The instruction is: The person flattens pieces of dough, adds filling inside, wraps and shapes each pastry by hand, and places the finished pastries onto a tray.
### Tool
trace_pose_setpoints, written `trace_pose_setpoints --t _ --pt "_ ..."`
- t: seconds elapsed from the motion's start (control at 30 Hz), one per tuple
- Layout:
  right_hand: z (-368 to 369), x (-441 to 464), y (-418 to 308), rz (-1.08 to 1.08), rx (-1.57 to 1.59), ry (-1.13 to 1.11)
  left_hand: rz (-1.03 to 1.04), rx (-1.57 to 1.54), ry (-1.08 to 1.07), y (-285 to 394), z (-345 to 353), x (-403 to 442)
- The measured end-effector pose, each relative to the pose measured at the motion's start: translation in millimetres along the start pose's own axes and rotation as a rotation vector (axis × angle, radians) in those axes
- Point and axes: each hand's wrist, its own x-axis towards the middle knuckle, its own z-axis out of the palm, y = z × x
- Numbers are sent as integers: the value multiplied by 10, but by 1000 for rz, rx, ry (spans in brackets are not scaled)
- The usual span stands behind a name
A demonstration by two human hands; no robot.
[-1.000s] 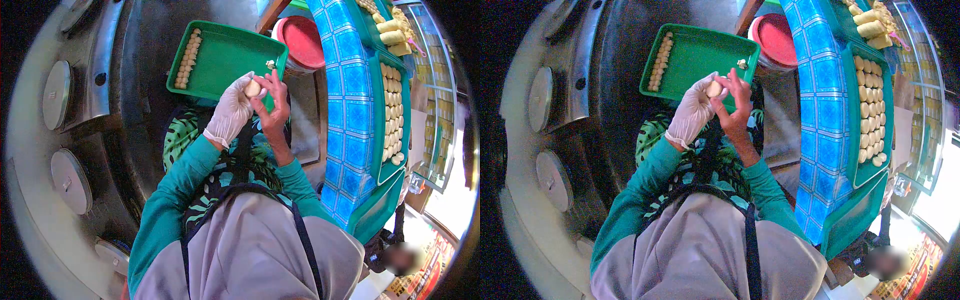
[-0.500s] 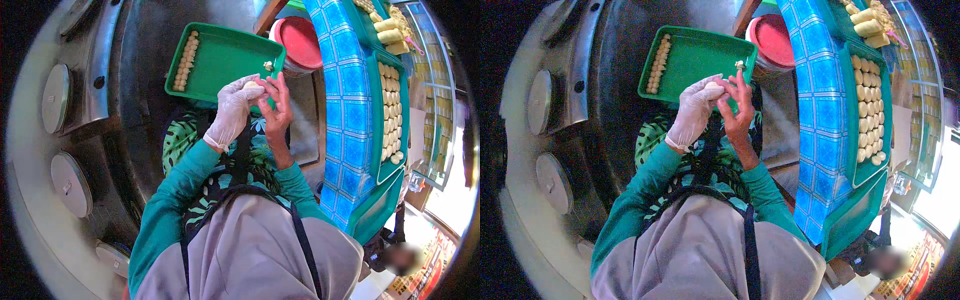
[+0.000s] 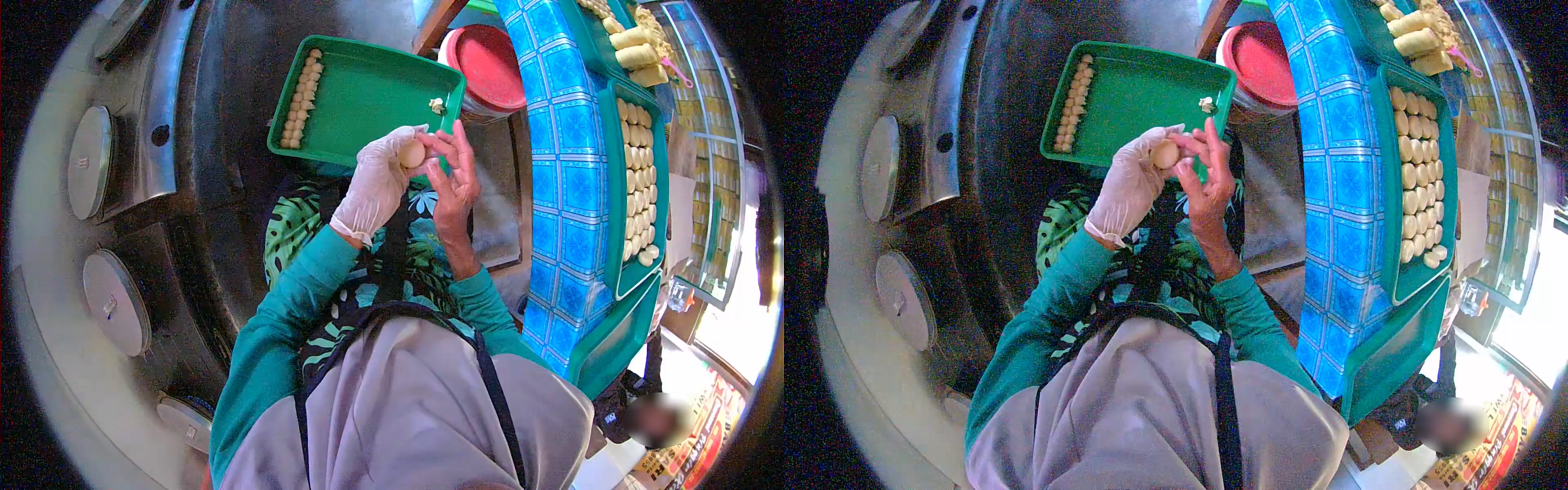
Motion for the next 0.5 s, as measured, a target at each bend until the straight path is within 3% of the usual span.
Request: trace_pose_setpoints --t 0.2,0.3,0.37,0.43,0.5 --pt "-42 78 25 -115 -94 -76 -40 -123 -79 25 31 32" --pt "-113 154 44 -180 -219 -174 -229 -268 -125 7 -27 47" --pt "-147 186 37 -190 -260 -188 -258 -354 -292 -2 -41 48" --pt "-140 185 10 -203 -297 -204 -293 -426 -200 -25 -92 107" --pt "-115 129 -34 -187 -264 -56 -325 -498 -108 -22 -107 137"
